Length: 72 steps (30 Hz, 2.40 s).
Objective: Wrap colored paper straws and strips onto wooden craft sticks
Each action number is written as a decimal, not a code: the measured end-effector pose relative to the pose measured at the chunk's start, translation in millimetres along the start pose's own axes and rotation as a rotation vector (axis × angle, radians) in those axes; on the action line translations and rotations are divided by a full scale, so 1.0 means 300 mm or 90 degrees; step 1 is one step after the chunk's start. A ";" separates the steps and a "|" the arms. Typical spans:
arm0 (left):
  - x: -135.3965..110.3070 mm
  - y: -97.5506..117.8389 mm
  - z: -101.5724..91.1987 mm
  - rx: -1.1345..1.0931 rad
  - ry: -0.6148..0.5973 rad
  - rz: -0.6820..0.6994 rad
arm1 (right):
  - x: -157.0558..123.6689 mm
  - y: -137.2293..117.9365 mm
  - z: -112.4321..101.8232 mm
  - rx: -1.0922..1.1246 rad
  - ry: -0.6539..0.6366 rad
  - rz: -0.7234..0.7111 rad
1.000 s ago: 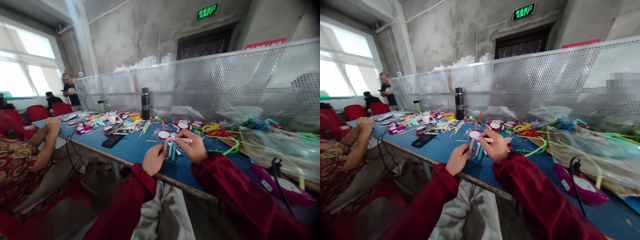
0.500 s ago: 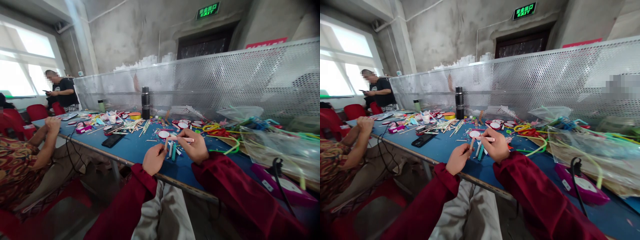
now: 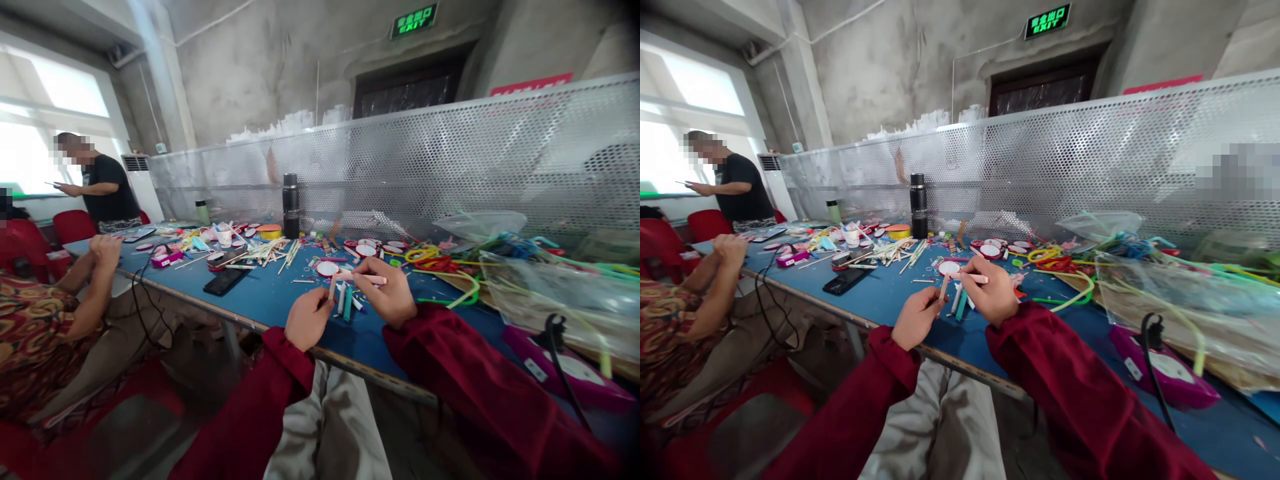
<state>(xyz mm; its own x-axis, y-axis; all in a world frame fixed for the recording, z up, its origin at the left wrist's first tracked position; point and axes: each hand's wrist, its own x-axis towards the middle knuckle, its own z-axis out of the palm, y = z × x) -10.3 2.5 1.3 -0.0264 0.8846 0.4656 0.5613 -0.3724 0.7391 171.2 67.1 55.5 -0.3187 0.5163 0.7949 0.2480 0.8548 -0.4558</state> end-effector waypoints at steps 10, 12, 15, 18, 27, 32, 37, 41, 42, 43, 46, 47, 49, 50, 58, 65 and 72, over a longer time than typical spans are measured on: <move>-0.003 -0.001 0.000 -0.002 0.002 0.003 | 0.000 -0.007 0.000 0.007 -0.001 -0.006; -0.003 0.001 -0.001 0.000 0.000 0.003 | 0.000 -0.005 0.000 0.013 -0.005 -0.006; -0.002 0.005 -0.002 0.003 -0.003 0.001 | 0.000 -0.001 0.000 0.008 0.005 -0.005; -0.001 0.005 -0.001 0.007 -0.002 -0.007 | 0.000 0.003 0.001 -0.002 0.010 -0.005; -0.002 0.001 -0.003 0.008 -0.002 0.005 | 0.001 -0.008 0.002 -0.002 0.011 -0.005; -0.003 0.007 -0.005 0.010 -0.008 0.002 | 0.001 -0.009 0.004 0.013 -0.004 0.002; -0.003 0.009 -0.005 0.005 -0.008 0.004 | 0.001 -0.004 0.001 0.003 0.008 -0.004; -0.002 0.009 -0.003 0.011 -0.006 -0.005 | 0.001 -0.014 -0.001 0.014 -0.002 0.007; -0.002 0.010 -0.003 0.012 -0.005 -0.005 | 0.001 -0.017 -0.002 0.017 -0.008 0.008; -0.002 0.011 -0.003 0.012 -0.005 -0.005 | 0.001 -0.019 -0.003 0.020 -0.010 0.007; -0.001 0.013 -0.005 0.020 -0.013 -0.007 | 0.001 -0.022 -0.004 0.014 -0.001 0.006; 0.000 0.013 -0.006 0.023 -0.014 -0.008 | 0.002 -0.022 -0.004 0.012 0.002 0.008; -0.001 0.014 -0.007 0.024 -0.013 -0.008 | 0.003 -0.020 -0.003 0.016 0.004 0.015; -0.001 0.014 -0.008 0.022 -0.011 -0.006 | 0.004 -0.019 -0.002 0.021 0.002 0.016; -0.002 0.014 -0.006 0.020 -0.010 -0.003 | 0.005 -0.016 -0.003 0.025 0.005 0.022; -0.002 0.010 -0.007 0.009 -0.013 -0.006 | 0.005 -0.020 -0.002 0.030 -0.009 0.016; 0.001 0.008 -0.005 0.022 -0.015 -0.006 | 0.004 -0.019 -0.002 0.019 -0.003 0.013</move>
<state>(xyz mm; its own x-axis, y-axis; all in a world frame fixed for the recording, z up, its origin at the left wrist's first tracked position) -10.1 1.3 3.8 -0.0123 0.8946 0.4467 0.5898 -0.3542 0.7257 170.0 62.9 59.1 -0.3184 0.5335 0.7836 0.2263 0.8455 -0.4837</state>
